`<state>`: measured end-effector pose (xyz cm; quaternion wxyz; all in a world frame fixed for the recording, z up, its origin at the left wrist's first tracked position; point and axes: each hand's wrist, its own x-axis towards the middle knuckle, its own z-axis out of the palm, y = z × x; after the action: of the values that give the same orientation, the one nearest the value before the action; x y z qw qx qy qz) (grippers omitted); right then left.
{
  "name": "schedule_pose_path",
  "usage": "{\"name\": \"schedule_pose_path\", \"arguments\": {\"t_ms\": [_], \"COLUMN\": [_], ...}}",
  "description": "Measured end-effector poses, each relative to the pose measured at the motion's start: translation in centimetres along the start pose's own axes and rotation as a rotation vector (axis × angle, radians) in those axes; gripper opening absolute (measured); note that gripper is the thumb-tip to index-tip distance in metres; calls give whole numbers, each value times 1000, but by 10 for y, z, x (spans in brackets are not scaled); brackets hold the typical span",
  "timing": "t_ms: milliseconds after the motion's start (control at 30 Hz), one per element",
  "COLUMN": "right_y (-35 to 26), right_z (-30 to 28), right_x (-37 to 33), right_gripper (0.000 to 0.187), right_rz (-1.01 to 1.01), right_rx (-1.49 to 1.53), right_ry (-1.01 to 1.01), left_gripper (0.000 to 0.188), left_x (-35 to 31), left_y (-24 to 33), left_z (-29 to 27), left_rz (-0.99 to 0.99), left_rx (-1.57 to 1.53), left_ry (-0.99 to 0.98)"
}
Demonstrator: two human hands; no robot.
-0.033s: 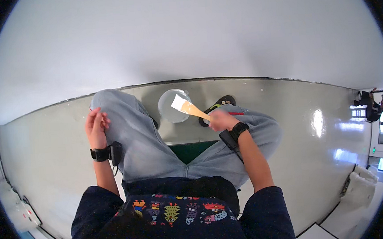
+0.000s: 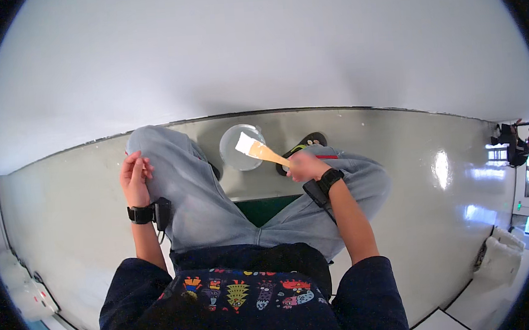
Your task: The recorder uses a paintbrush to apply white paint from a bucket onto a wall.
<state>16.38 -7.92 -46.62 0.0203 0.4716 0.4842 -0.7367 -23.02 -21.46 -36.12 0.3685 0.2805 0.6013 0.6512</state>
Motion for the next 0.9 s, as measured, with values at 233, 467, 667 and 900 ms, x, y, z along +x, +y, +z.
{"name": "schedule_pose_path", "arguments": {"t_ms": [233, 467, 667, 900], "right_y": [-14, -33, -40, -97], "right_z": [3, 9, 12, 47], "right_x": [-10, -32, -46, -58], "right_gripper": [16, 21, 24, 29], "right_rz": [-67, -162, -338, -799], "right_rx": [385, 316, 441, 849], "right_ry": [-183, 129, 212, 319], "left_gripper": [26, 26, 26, 24], "left_x": [8, 3, 2, 2], "left_y": [18, 10, 6, 14], "left_z": [-2, -18, -14, -19], "left_rz": [-107, -106, -104, -97], "left_rx": [72, 65, 59, 56], "left_ry": [30, 98, 163, 201]}}
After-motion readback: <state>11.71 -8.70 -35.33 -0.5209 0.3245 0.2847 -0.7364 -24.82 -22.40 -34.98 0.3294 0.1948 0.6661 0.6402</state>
